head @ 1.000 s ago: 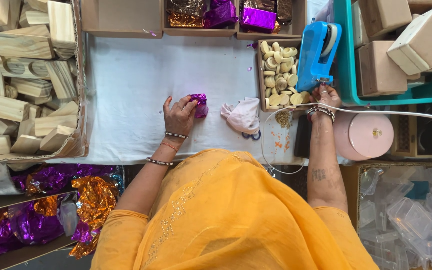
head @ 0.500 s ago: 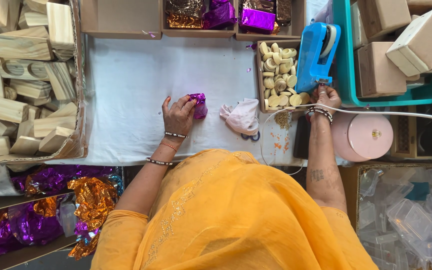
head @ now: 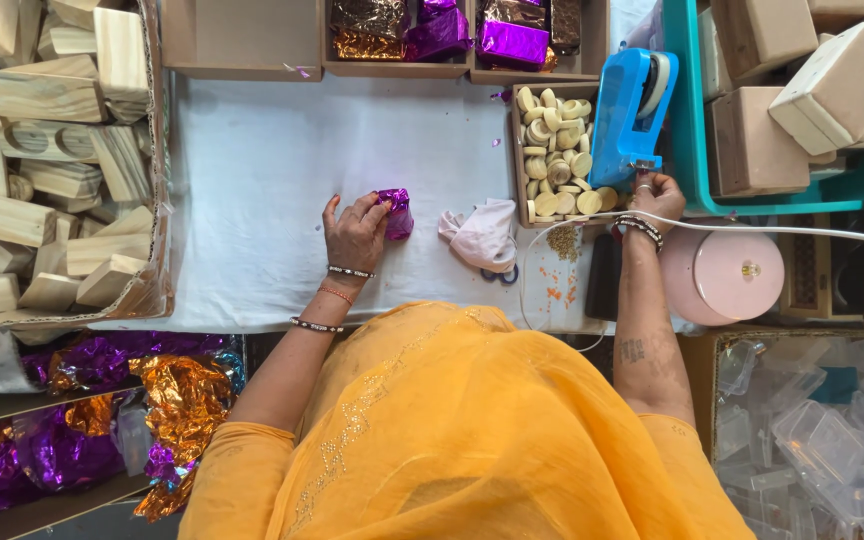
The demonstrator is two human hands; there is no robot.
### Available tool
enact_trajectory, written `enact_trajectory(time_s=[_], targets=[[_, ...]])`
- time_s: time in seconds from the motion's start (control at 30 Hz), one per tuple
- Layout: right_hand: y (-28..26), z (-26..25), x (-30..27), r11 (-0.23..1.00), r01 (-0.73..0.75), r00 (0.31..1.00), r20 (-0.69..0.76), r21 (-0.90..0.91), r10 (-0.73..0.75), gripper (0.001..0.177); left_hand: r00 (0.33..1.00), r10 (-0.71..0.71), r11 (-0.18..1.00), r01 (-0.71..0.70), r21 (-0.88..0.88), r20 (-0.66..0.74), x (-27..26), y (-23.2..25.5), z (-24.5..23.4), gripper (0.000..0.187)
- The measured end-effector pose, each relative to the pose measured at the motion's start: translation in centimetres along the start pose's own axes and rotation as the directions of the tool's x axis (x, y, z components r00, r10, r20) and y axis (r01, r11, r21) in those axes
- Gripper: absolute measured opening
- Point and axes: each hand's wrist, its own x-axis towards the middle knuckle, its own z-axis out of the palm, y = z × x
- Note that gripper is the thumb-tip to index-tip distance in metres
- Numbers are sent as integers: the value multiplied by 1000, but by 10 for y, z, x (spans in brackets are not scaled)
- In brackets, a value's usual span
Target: The person wraps rectangular wooden blocks in colorful decorative foil and secures them with tape at a workstation.
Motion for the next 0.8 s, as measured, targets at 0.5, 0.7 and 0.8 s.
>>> enact_trajectory(time_s=[0.5, 0.7, 0.8], targets=[[9, -65, -67, 987, -101, 994, 56, 122, 95, 14, 1000, 20, 999, -20, -41, 1, 7, -4, -2, 20], [-10, -73, -162, 951, -310, 825, 501, 16, 261, 10, 992, 129, 991, -129, -39, 8, 19, -12, -5, 21], [-25, -41, -208, 941, -327, 704, 640, -92, 307, 16, 976, 217, 976, -217, -3, -27, 19, -13, -6, 16]])
